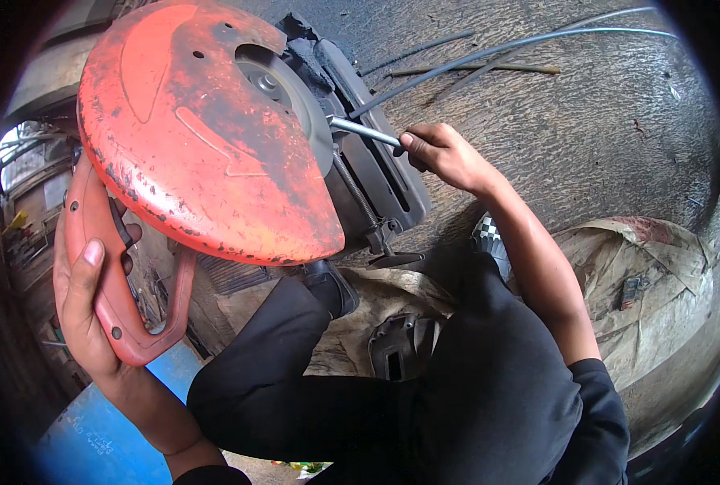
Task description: Cutting a metal rod using a chop saw and then smoothing the edge.
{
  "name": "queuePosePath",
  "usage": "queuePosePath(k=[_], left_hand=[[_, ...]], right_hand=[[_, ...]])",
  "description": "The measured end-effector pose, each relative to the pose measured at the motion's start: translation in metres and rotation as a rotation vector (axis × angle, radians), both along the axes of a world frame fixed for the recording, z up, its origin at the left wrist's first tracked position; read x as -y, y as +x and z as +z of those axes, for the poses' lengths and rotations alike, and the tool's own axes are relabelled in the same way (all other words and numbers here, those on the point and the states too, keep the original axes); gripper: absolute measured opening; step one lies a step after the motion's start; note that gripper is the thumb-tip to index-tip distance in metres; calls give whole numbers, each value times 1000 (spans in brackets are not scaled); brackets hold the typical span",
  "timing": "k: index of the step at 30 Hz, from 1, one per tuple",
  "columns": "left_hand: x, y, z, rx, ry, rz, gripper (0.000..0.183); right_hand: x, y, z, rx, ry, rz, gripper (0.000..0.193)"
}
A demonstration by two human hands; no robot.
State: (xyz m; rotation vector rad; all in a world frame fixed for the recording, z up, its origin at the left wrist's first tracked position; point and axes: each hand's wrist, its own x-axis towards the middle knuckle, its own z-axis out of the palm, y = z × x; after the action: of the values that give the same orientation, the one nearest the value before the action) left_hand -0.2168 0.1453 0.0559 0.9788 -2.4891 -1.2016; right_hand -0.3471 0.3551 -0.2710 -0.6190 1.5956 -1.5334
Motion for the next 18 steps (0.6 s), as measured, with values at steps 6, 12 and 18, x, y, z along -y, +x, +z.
queuePosePath(k=[6,12,18], left_hand=[[1,2,-2,-9,-62,36,64],[2,2,6,113,-65,31,66],[1,1,0,6,-78,43,66]], right_hand=[[4,-13,3,89,48,137,40],[18,3,-1,-334,20,44,33],[17,21,-2,-401,-17,-59,24]])
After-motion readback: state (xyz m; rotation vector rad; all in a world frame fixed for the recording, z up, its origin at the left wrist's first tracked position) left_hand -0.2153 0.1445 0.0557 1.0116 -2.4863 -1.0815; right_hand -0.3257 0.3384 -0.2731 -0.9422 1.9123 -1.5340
